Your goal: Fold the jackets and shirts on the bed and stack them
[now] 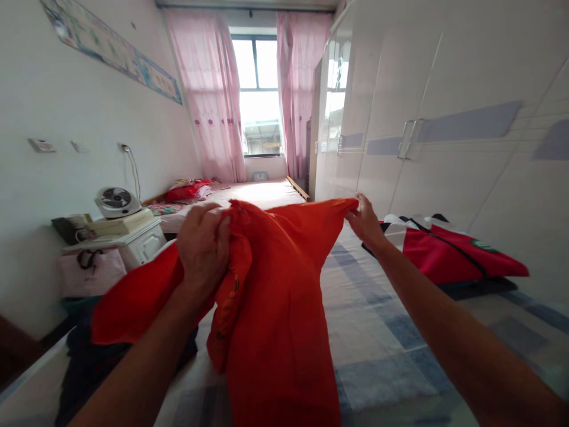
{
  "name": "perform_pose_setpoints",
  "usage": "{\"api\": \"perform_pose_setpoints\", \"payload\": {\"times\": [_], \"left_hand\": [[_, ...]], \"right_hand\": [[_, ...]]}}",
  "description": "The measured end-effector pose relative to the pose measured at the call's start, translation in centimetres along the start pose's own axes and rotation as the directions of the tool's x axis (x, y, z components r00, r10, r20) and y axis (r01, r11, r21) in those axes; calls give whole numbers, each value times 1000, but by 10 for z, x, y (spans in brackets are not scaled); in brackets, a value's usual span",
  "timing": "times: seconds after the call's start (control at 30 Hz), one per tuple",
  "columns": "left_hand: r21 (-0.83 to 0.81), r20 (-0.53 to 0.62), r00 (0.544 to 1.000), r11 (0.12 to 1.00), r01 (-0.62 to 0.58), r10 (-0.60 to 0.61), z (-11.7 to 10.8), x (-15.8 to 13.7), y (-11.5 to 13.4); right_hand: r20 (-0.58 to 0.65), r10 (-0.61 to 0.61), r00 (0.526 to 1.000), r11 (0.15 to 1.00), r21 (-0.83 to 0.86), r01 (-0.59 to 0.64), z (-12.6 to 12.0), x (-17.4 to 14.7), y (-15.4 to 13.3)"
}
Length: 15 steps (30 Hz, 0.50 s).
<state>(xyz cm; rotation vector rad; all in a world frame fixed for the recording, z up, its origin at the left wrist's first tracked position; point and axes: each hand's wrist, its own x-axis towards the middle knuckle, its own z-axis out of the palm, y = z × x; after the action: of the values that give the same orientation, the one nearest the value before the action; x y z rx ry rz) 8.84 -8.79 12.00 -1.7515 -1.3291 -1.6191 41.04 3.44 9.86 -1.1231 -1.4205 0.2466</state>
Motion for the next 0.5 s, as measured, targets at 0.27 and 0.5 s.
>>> {"api": "perform_pose_setpoints", "payload": {"times": [0.27, 0.5], "left_hand": [[428, 433, 897, 895, -124, -83, 5, -68, -78], [475, 492, 671, 817, 326, -554, -47, -155, -35]], "right_hand": [[655, 467, 594, 881, -287, -376, -9, -155, 15], [768, 471, 435, 833, -224, -506, -12, -201, 4]]}}
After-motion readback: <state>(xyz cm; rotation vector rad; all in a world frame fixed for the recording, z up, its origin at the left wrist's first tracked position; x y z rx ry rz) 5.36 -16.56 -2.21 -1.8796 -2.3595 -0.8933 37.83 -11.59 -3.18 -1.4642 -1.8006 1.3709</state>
